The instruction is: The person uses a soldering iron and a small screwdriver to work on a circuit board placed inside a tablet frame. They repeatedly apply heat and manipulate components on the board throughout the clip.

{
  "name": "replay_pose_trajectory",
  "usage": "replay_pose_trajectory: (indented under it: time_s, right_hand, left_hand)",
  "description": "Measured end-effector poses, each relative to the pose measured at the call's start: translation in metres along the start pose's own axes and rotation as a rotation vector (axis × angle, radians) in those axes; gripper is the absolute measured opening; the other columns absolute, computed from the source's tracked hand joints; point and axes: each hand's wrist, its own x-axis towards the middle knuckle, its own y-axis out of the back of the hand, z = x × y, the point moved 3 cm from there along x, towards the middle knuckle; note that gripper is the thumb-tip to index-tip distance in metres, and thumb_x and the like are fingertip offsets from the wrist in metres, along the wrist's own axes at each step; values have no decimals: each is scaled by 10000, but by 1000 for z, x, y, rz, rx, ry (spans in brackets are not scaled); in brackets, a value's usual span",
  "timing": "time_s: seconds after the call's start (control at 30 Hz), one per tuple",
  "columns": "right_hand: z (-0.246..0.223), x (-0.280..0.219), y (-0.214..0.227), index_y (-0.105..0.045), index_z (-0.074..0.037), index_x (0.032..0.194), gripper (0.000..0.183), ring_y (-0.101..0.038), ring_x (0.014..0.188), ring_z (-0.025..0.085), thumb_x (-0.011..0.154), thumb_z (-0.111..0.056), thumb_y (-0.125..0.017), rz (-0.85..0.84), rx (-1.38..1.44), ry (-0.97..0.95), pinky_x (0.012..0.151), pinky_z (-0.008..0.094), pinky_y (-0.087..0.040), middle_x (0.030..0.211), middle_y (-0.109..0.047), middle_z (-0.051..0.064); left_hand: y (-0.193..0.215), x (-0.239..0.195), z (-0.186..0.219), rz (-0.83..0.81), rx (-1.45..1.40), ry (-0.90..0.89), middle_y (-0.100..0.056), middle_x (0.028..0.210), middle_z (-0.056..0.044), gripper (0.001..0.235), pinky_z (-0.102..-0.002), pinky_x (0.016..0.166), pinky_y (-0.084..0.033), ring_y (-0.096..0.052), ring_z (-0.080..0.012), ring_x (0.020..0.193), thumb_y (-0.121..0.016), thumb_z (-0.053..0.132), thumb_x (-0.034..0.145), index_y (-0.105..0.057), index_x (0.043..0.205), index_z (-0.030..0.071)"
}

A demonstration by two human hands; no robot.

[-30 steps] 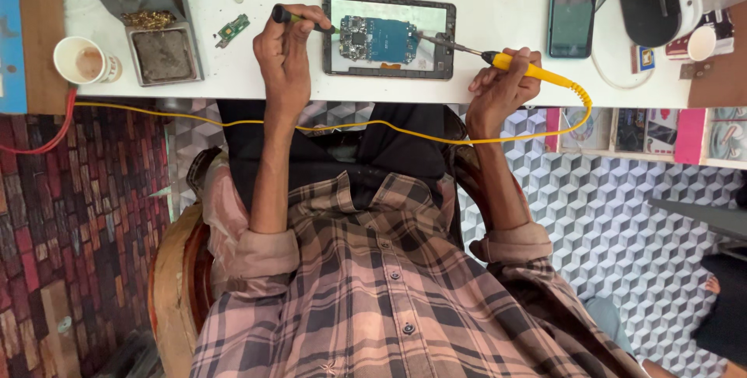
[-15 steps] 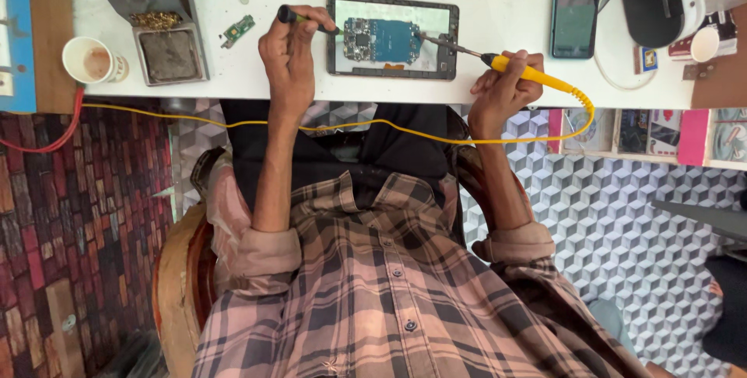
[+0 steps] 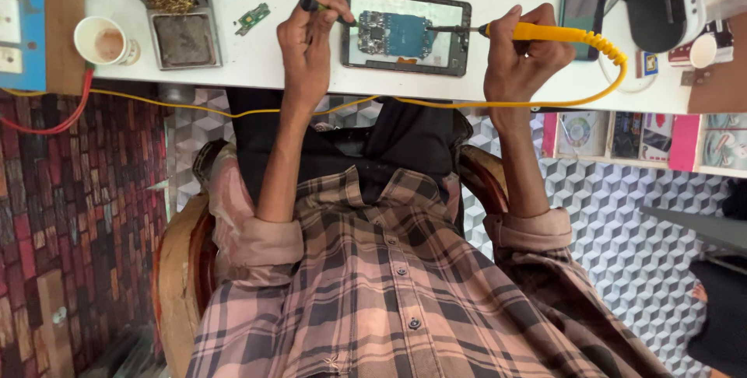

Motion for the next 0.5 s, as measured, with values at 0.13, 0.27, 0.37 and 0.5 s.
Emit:
replay_pose_trajectory:
  time_s: [0.13, 0.27, 0.37, 0.5]
  right_hand:
    - [-22, 4, -1, -468, -3, 737, 440, -418, 546, 95, 1103, -94, -695, -11, -55, -51, 523, 291, -303, 578, -474, 37]
    - [-32, 7, 1, -479, 12, 758, 423, -413, 557, 98, 1102, -94, -702, -14, -62, -65, 528, 294, -279, 596, -486, 37]
    - [-33, 5, 2, -509, 11, 780, 391, -426, 557, 89, 1109, -94, -693, -67, -42, -76, 538, 301, -273, 607, -507, 35]
    - [-25, -2, 1, -482, -2, 727, 444, -403, 495, 94, 1092, -108, -712, -6, -153, -44, 519, 302, -251, 556, -495, 41]
  left_hand:
    - [-1, 1, 2, 11, 1, 11, -734, 987, -38, 300, -273, 642, -425, -530, -82, 724, -527, 316, 1178, -672, 1143, 56]
    - [-1, 2, 1, 26, 43, 93, -749, 946, -25, 327, -252, 539, -305, -362, -36, 566, -524, 342, 1146, -684, 1112, 59]
    - [0, 1, 1, 25, 34, 90, -751, 954, -25, 335, -255, 528, -291, -361, -31, 568, -532, 356, 1147, -683, 1109, 60]
    - [0, 1, 1, 22, 5, 109, -749, 953, -26, 331, -248, 514, -273, -344, -25, 553, -540, 356, 1139, -681, 1096, 60]
